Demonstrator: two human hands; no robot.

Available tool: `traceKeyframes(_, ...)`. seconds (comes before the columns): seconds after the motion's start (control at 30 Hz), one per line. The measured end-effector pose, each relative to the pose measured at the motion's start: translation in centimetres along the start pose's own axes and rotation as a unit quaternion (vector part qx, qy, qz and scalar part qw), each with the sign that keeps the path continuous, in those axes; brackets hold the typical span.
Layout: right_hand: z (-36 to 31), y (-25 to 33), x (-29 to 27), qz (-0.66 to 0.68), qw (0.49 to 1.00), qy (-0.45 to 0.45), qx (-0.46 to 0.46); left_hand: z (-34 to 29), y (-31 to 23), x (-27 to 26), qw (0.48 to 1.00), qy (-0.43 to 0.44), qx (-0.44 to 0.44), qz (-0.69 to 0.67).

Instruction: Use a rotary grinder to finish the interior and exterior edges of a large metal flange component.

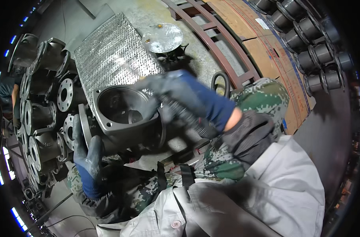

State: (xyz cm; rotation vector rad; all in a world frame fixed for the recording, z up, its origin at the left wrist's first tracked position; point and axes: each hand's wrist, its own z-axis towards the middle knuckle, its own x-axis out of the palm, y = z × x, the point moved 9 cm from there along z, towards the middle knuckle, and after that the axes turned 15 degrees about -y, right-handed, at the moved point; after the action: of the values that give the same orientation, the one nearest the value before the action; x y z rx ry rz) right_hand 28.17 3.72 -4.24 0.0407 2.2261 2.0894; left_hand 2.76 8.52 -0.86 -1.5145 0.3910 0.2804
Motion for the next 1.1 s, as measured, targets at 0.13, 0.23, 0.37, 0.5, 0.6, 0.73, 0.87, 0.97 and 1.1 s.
traceKeyframes(0.13, -2.3, -5.0, -2.9, -0.044, 0.988, -0.013, 0.149, -0.1, -1.2, -0.7, 0.999, -0.006, -0.046, -0.028)
traceKeyframes(0.23, -5.6, -10.3, -1.5, 0.018, 0.945, 0.03, 0.325, -0.5, -1.0, -0.3, 0.994, -0.03, -0.068, -0.083)
traceKeyframes(0.37, -6.6, -13.6, 0.8, 0.129, 0.89, 0.02, 0.436, 0.5, 1.4, -2.1, 0.995, -0.03, -0.035, -0.093)
traceKeyframes(0.5, -6.2, -14.5, 3.8, 0.155, 0.861, 0.06, 0.481, -0.4, 4.7, -5.9, 0.993, -0.1, -0.045, -0.04)
traceKeyframes(0.6, -5.9, -16.2, 5.1, 0.141, 0.896, 0.096, 0.41, -0.4, 6.4, -7.5, 0.996, -0.062, -0.045, 0.051)
traceKeyframes(0.73, -5.1, -17.5, 6.5, 0.166, 0.87, 0.126, 0.447, -1.3, 3.3, -6.9, 0.943, -0.013, 0.22, 0.249)
traceKeyframes(0.87, -4.7, -19.0, 8.2, 0.244, 0.822, 0.135, 0.497, -1.2, 6.7, -8.4, 0.989, -0.069, 0.0, 0.127)
traceKeyframes(0.97, -5.2, -21.8, 8.4, 0.259, 0.793, 0.133, 0.536, -1.4, 7.6, -9.4, 0.988, -0.105, 0.017, 0.113)
traceKeyframes(1.1, -2.1, -17.0, 8.1, 0.021, 0.973, 0.215, -0.086, -1.5, 7.2, -9.6, 0.988, -0.128, -0.013, 0.083)
